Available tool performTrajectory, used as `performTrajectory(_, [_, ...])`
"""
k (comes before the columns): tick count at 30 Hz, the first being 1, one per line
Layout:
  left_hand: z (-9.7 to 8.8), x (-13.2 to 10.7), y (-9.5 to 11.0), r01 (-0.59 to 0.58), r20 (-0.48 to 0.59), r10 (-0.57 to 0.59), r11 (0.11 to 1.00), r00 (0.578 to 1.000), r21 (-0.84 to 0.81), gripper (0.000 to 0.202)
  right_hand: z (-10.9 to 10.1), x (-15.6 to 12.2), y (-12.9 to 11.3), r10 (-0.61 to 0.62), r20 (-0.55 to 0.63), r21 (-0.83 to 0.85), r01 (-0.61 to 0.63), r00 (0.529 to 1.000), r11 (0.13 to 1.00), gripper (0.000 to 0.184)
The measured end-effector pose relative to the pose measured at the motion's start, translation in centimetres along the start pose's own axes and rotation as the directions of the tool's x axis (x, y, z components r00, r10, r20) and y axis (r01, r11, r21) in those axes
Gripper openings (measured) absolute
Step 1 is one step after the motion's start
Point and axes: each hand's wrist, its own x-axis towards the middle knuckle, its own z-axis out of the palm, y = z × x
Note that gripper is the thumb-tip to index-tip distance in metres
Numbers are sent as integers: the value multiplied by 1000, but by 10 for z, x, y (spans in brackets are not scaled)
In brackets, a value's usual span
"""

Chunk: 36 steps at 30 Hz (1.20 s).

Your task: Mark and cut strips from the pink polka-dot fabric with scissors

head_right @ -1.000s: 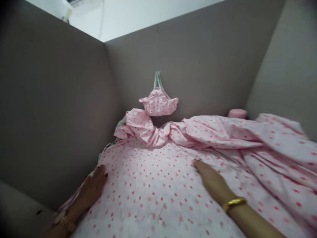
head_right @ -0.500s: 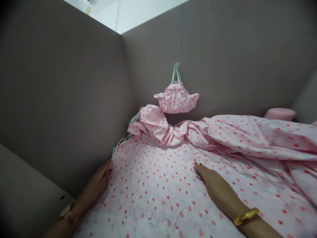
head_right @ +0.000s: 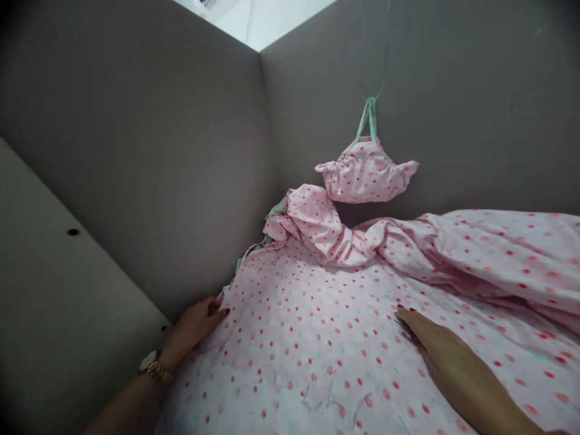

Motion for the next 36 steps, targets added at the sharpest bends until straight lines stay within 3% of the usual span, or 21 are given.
performTrajectory(8, [12,-7,11,-39,-79,46,995,996,93,27,-10,-1,-11,8,-23,13,-8,1000,1000,48])
performTrajectory(14, [12,-7,5,-67,-31,75,978,997,197,38,-13,0,-14,19,0,11,-19,1000,1000,49])
performTrajectory(18, [11,-23,30,-142,-73,160,969,985,202,43,-10,0,-11,26,-7,15,-26,1000,1000,48])
performTrajectory(20, [18,-35,49,-288,10,290,946,957,152,48,-8,0,-9,7,-9,15,-6,1000,1000,48])
performTrajectory(22, [28,-44,60,-452,167,440,891,882,45,54,-7,1,-9,3,0,17,-3,1000,1000,48])
performTrajectory(23, [32,-46,59,-476,203,464,879,862,15,58,-8,2,-9,10,3,20,-10,1000,1000,48])
performTrajectory(24, [35,-46,55,-458,209,445,889,871,17,62,-10,3,-11,21,2,25,-21,1000,999,48])
performTrajectory(27, [38,-39,30,-253,78,243,955,967,155,65,-26,4,-25,60,-16,40,-60,998,997,46])
performTrajectory(29, [41,-28,22,-270,17,274,934,962,236,59,-39,3,-43,64,-18,36,-63,998,997,44])
performTrajectory(31, [50,-15,36,-265,-93,296,932,951,248,59,-47,3,-68,62,-9,0,-62,998,998,39])
performTrajectory(34, [71,-5,85,-478,15,484,857,875,192,62,-40,10,-103,-113,3,8,113,994,994,35])
performTrajectory(36, [85,1,111,-536,53,536,824,842,185,61,-31,15,-112,-275,89,70,269,957,961,33])
